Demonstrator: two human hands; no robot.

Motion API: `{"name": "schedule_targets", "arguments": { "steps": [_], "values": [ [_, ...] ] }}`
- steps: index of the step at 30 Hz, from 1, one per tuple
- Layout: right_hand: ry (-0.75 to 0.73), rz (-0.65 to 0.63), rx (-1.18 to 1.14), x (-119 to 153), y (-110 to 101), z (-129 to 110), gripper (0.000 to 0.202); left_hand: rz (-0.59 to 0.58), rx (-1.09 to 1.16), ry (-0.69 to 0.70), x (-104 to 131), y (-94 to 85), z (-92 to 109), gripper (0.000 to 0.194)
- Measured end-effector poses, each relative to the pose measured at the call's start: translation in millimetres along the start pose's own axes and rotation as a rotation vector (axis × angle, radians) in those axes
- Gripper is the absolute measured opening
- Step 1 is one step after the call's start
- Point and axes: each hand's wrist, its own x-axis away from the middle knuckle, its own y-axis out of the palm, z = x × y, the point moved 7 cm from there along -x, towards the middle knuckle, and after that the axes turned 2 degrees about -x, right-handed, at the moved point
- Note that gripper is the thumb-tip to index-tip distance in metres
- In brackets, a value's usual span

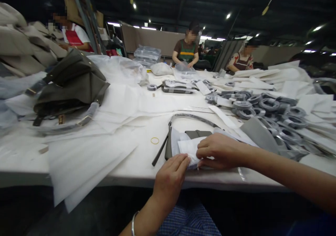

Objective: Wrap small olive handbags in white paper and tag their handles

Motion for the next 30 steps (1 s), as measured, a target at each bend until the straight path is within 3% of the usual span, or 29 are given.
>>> {"name": "schedule_targets", "arguments": {
  "steps": [9, 15, 21, 25, 30],
  "values": [
    [0.027, -0.298, 0.1, -47.9, 16.7, 12.0, 0.024, 0.034, 0.086, -0.068, -3.4, -3.7, -3.8, 0.026],
    [0.106, -0.519, 0.228, -67.2, 27.3, 16.9, 0.02, 0.018, 0.088, -0.052, 4.2, -0.8, -4.0, 0.037],
    [0.084, -0.563, 0.232, -76.2, 32.0, 20.4, 0.02, -0.111, 0.041, 0.039, 14.8, 3.3, 2.3, 0.051],
    [0.048, -0.573, 0.27, -81.9, 33.6, 23.7, 0.027, -0.135, 0.036, 0.045, 17.2, 5.8, 2.5, 0.056],
    [-0.074, -0.467, 0.329, -92.0, 27.0, 29.9, 0.044, -0.154, 0.028, 0.035, 14.3, 5.6, 4.5, 0.057]
  ]
}}
